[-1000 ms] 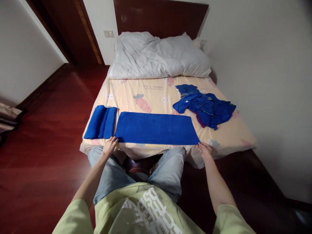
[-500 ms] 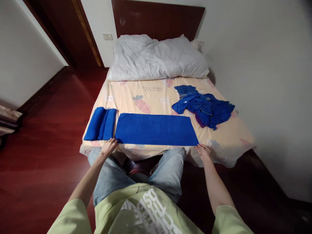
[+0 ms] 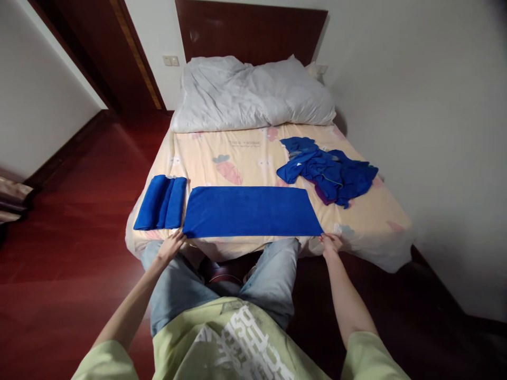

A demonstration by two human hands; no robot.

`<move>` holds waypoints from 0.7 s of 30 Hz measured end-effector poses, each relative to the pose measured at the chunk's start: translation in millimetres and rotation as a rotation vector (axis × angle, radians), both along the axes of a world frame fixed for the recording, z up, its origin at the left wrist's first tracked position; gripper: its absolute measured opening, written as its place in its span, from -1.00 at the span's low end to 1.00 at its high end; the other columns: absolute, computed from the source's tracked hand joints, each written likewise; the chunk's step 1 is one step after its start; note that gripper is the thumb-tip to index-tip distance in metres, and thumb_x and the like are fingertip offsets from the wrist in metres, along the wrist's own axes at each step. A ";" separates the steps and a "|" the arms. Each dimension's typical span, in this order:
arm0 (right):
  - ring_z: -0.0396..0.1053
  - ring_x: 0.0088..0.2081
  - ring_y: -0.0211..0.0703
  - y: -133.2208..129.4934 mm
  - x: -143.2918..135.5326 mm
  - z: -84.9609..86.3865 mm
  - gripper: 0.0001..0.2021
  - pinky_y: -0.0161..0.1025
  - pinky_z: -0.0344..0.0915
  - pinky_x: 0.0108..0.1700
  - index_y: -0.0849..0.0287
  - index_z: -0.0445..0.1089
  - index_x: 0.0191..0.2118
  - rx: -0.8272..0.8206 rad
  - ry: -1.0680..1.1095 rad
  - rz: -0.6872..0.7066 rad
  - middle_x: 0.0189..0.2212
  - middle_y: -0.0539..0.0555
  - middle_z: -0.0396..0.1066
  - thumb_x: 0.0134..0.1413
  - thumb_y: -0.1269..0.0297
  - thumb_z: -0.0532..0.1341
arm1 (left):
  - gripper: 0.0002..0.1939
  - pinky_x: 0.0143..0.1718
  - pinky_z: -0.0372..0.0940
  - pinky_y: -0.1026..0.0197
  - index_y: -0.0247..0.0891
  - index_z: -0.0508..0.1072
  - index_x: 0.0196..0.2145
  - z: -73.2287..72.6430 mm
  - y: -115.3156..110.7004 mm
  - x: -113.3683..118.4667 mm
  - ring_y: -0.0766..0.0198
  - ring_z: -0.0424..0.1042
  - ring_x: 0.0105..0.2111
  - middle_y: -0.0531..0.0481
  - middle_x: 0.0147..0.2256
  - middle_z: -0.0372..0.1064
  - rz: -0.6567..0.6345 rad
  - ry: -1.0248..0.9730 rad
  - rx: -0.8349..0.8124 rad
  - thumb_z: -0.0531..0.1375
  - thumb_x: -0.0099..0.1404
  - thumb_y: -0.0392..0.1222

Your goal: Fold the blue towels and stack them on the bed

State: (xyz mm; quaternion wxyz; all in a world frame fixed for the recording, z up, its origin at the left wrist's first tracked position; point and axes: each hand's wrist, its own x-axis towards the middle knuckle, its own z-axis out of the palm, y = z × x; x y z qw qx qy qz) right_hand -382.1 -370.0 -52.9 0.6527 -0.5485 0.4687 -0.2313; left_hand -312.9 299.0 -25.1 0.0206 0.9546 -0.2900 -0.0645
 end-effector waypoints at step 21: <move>-0.01 -0.65 -0.44 269.1 -10.6 4.3 -0.57 -0.37 -0.13 -0.62 0.18 0.34 -0.36 0.398 -0.075 0.532 -0.63 -0.15 0.22 -0.09 -0.05 0.45 | -0.38 0.06 0.45 0.13 -0.14 0.27 0.39 -4.0 -11.9 -48.4 0.05 0.58 0.01 -0.02 0.35 0.22 0.458 0.178 -0.186 0.00 0.40 -0.27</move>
